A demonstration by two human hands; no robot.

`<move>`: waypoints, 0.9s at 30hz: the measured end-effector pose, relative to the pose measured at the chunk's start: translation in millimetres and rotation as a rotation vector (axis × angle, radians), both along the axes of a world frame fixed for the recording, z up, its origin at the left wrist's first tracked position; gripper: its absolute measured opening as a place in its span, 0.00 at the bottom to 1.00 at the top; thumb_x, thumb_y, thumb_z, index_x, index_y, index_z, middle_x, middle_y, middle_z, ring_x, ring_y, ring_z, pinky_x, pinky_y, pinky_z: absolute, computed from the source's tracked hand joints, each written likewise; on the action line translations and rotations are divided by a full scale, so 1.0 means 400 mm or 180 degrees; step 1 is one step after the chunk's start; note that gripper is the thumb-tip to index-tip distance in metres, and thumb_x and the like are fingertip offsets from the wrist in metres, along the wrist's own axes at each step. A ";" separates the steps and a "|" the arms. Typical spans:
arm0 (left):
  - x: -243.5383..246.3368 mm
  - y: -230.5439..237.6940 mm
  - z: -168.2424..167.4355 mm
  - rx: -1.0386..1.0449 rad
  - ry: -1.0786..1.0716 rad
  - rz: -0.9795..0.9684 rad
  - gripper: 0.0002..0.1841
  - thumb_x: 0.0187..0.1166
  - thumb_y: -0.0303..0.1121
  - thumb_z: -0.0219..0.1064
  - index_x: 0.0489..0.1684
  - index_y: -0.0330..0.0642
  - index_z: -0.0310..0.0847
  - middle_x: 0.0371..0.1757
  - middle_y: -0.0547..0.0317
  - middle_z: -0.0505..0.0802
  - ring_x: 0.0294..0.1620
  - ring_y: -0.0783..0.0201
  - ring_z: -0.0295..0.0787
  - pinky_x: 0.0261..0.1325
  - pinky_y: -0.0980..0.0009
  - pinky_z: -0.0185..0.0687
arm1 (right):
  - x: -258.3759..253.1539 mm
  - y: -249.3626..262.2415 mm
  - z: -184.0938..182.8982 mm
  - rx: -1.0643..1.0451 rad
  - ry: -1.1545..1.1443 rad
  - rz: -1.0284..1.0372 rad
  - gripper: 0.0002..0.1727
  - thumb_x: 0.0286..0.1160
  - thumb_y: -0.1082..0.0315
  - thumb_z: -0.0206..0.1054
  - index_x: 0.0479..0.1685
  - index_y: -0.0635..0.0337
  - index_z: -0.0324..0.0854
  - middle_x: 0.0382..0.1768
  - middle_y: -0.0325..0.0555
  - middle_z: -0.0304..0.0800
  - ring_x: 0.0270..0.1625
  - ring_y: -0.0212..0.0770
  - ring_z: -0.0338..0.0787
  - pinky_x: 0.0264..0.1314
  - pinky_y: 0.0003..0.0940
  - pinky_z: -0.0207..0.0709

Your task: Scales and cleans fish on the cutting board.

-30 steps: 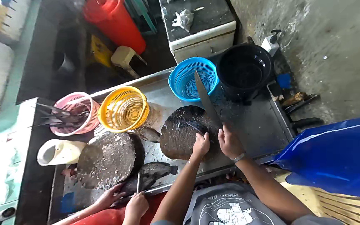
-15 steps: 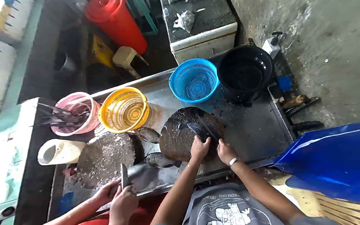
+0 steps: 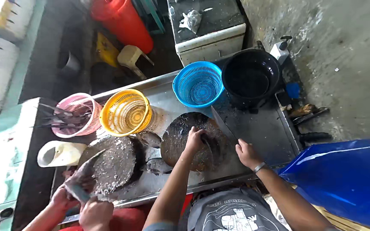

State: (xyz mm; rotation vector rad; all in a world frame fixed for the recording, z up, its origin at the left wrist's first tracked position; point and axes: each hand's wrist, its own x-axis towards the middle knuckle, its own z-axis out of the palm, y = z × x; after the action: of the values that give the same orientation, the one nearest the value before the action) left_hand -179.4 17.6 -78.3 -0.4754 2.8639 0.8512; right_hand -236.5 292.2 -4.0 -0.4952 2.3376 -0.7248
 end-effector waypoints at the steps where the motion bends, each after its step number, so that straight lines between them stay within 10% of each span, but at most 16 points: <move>1: 0.010 0.002 0.000 0.0173 0.0099 0.0148 0.25 0.51 0.27 0.84 0.52 0.58 0.92 0.60 0.45 0.86 0.62 0.46 0.83 0.62 0.46 0.84 | -0.006 -0.015 0.018 -0.0129 0.0101 0.0029 0.25 0.93 0.58 0.45 0.73 0.64 0.77 0.47 0.60 0.92 0.54 0.56 0.93 0.61 0.55 0.83; 5: 0.049 0.013 0.003 0.0750 0.0227 0.0644 0.26 0.55 0.26 0.83 0.58 0.52 0.89 0.61 0.47 0.86 0.58 0.51 0.86 0.58 0.50 0.86 | 0.010 -0.061 0.027 -0.0632 0.0641 0.0180 0.24 0.90 0.59 0.47 0.68 0.67 0.80 0.32 0.55 0.90 0.39 0.53 0.93 0.46 0.51 0.86; 10: 0.100 0.033 -0.036 0.1523 0.0813 0.1303 0.14 0.71 0.36 0.64 0.50 0.46 0.89 0.51 0.54 0.88 0.42 0.61 0.88 0.43 0.59 0.89 | 0.018 -0.098 -0.092 0.0695 -0.0584 0.0865 0.26 0.92 0.61 0.46 0.85 0.57 0.64 0.58 0.63 0.91 0.64 0.62 0.91 0.65 0.62 0.83; 13: 0.089 0.057 -0.001 0.1198 0.0193 0.2007 0.24 0.76 0.46 0.72 0.62 0.37 0.78 0.46 0.45 0.89 0.43 0.51 0.89 0.50 0.49 0.87 | -0.009 -0.085 -0.060 0.0684 -0.0744 0.0833 0.25 0.92 0.62 0.46 0.84 0.57 0.66 0.59 0.63 0.90 0.64 0.61 0.91 0.66 0.61 0.82; 16: 0.057 0.054 0.014 0.1270 -0.0882 0.2253 0.43 0.71 0.51 0.77 0.82 0.38 0.61 0.57 0.35 0.90 0.55 0.43 0.92 0.58 0.43 0.88 | -0.012 -0.077 0.021 0.0386 -0.0427 0.0697 0.25 0.93 0.61 0.44 0.84 0.56 0.67 0.52 0.61 0.92 0.59 0.58 0.93 0.63 0.57 0.83; 20: 0.037 0.052 -0.009 0.1313 -0.1019 0.2153 0.39 0.71 0.50 0.75 0.78 0.37 0.66 0.53 0.37 0.91 0.49 0.45 0.94 0.53 0.44 0.89 | 0.037 -0.087 0.038 -0.0688 0.0831 0.0389 0.22 0.89 0.61 0.49 0.69 0.64 0.79 0.34 0.54 0.91 0.39 0.53 0.94 0.46 0.51 0.87; 24: 0.041 0.062 -0.001 0.1403 -0.0894 0.2118 0.37 0.72 0.47 0.75 0.76 0.36 0.66 0.49 0.40 0.92 0.45 0.48 0.93 0.49 0.47 0.89 | 0.055 -0.114 -0.092 0.0415 -0.0404 0.0671 0.26 0.92 0.62 0.45 0.86 0.57 0.64 0.57 0.62 0.91 0.63 0.59 0.92 0.66 0.59 0.83; 27: 0.067 0.038 -0.010 0.1660 -0.0525 0.2181 0.37 0.72 0.44 0.76 0.77 0.36 0.64 0.50 0.40 0.92 0.45 0.49 0.94 0.48 0.47 0.90 | 0.044 -0.047 -0.095 0.0356 -0.0452 0.0483 0.30 0.93 0.58 0.46 0.93 0.49 0.59 0.57 0.63 0.92 0.61 0.62 0.92 0.67 0.62 0.82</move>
State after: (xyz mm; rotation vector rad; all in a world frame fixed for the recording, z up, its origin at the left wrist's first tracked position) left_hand -152.6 32.6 -82.3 -1.3903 2.1849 1.4994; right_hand -218.8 273.4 -41.9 -0.5464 2.1679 -0.5370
